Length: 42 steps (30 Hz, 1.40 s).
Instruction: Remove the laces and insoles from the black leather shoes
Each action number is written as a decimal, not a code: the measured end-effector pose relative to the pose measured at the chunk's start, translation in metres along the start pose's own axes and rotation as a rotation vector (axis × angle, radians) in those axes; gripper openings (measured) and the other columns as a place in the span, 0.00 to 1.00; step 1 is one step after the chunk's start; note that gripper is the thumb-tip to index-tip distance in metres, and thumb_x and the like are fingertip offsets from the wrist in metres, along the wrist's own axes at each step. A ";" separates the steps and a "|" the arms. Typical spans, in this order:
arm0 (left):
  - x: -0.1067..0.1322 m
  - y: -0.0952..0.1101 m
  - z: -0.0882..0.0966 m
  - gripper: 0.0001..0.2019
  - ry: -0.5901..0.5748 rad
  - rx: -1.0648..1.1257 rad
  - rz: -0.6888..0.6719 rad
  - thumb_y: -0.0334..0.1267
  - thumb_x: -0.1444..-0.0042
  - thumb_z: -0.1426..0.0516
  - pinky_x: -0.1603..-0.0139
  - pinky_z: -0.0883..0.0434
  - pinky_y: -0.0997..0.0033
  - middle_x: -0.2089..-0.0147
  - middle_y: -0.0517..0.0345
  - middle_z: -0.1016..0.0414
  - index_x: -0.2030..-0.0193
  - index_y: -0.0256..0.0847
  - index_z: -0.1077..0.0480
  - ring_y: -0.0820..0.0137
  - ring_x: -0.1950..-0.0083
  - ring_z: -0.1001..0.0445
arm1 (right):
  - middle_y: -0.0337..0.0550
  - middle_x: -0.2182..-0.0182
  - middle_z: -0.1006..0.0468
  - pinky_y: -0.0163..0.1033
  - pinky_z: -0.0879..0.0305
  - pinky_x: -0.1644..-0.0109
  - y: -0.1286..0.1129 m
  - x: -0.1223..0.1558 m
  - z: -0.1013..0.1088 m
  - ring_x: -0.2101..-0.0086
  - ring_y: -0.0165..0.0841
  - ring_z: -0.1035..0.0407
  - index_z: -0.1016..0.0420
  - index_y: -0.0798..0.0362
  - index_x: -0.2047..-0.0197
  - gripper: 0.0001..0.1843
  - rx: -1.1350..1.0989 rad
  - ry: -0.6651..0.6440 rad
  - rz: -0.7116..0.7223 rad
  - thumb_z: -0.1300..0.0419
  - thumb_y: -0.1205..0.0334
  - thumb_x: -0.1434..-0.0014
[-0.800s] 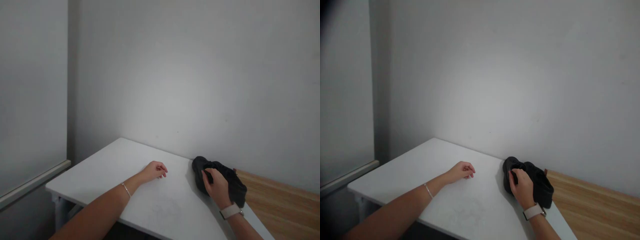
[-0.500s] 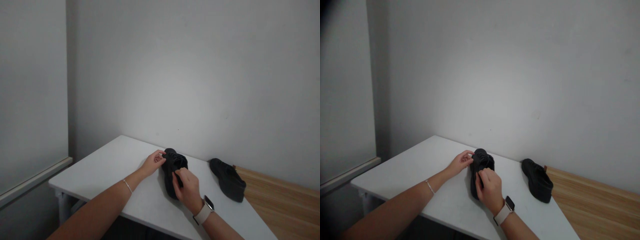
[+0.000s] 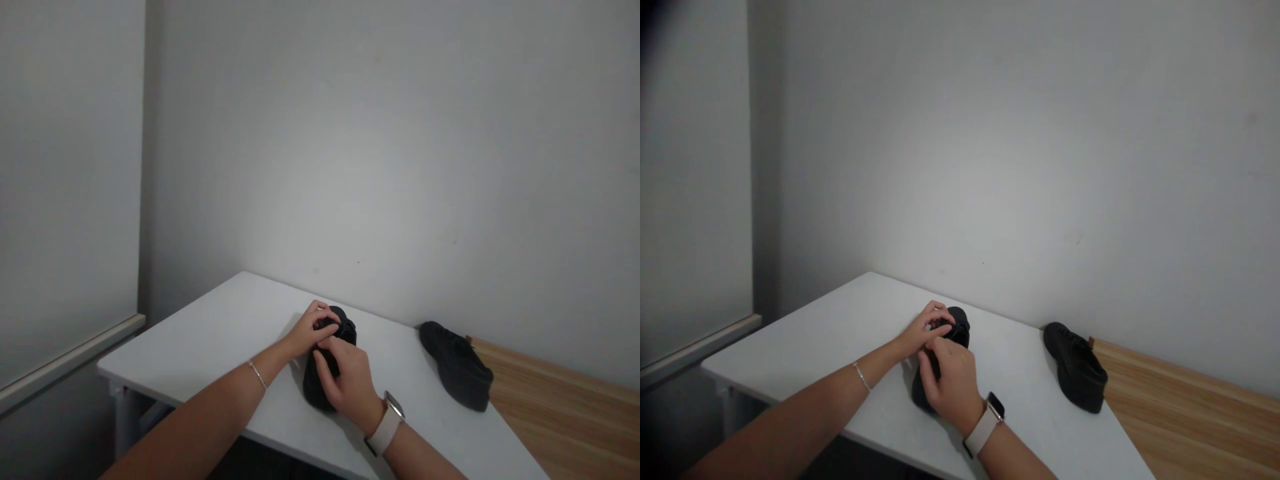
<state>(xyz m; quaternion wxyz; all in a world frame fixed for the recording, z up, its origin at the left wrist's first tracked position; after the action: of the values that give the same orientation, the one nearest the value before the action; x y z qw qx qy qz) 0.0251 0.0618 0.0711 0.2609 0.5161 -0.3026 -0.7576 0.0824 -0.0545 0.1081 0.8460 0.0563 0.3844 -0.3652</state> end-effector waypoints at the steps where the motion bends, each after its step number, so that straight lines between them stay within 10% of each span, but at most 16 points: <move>1: -0.001 0.001 0.001 0.08 0.001 0.004 -0.005 0.40 0.46 0.41 0.56 0.35 0.70 0.55 0.55 0.37 0.61 0.42 0.25 0.66 0.53 0.34 | 0.42 0.70 0.27 0.38 0.42 0.65 0.002 -0.006 0.007 0.68 0.35 0.33 0.32 0.51 0.64 0.05 -0.044 -0.010 0.022 0.48 0.65 0.39; 7: -0.019 0.022 -0.006 0.09 -0.230 -0.104 -0.060 0.34 0.49 0.41 0.57 0.34 0.71 0.55 0.56 0.37 0.59 0.42 0.26 0.69 0.57 0.33 | 0.40 0.73 0.30 0.39 0.40 0.65 0.079 -0.032 0.052 0.71 0.33 0.36 0.30 0.51 0.66 0.11 -0.239 0.214 -0.104 0.50 0.59 0.36; 12: -0.033 0.031 -0.012 0.08 -0.467 -0.178 -0.058 0.35 0.52 0.38 0.61 0.36 0.72 0.60 0.58 0.33 0.63 0.42 0.24 0.70 0.61 0.33 | 0.42 0.69 0.29 0.41 0.38 0.61 0.137 -0.013 0.033 0.65 0.36 0.34 0.30 0.51 0.63 0.12 -0.395 0.308 -0.263 0.51 0.56 0.36; 26: -0.016 0.020 -0.004 0.07 -0.162 -0.115 -0.088 0.39 0.46 0.40 0.52 0.36 0.66 0.57 0.53 0.29 0.61 0.42 0.24 0.64 0.52 0.32 | 0.45 0.52 0.33 0.48 0.40 0.46 0.113 -0.003 0.006 0.51 0.38 0.38 0.37 0.48 0.47 0.23 -0.535 -0.136 -0.112 0.38 0.57 0.44; 42: -0.014 0.017 -0.005 0.04 -0.090 -0.112 -0.094 0.36 0.45 0.41 0.45 0.39 0.62 0.59 0.53 0.27 0.64 0.41 0.25 0.65 0.53 0.30 | 0.42 0.68 0.29 0.40 0.37 0.61 0.108 -0.003 0.022 0.65 0.34 0.36 0.31 0.51 0.66 0.04 -0.359 0.274 -0.159 0.44 0.62 0.40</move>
<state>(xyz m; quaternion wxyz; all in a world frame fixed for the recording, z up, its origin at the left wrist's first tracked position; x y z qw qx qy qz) 0.0361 0.0593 0.0908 0.2395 0.4799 -0.2466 -0.8072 0.1658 0.0182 0.1056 0.7509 -0.0762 0.5576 -0.3454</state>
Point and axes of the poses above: each hand's wrist, its own x-axis away from the middle knuckle, its own z-axis out of the back of the hand, y = z × x, the point moved 9 cm from there along -x, towards the middle knuckle
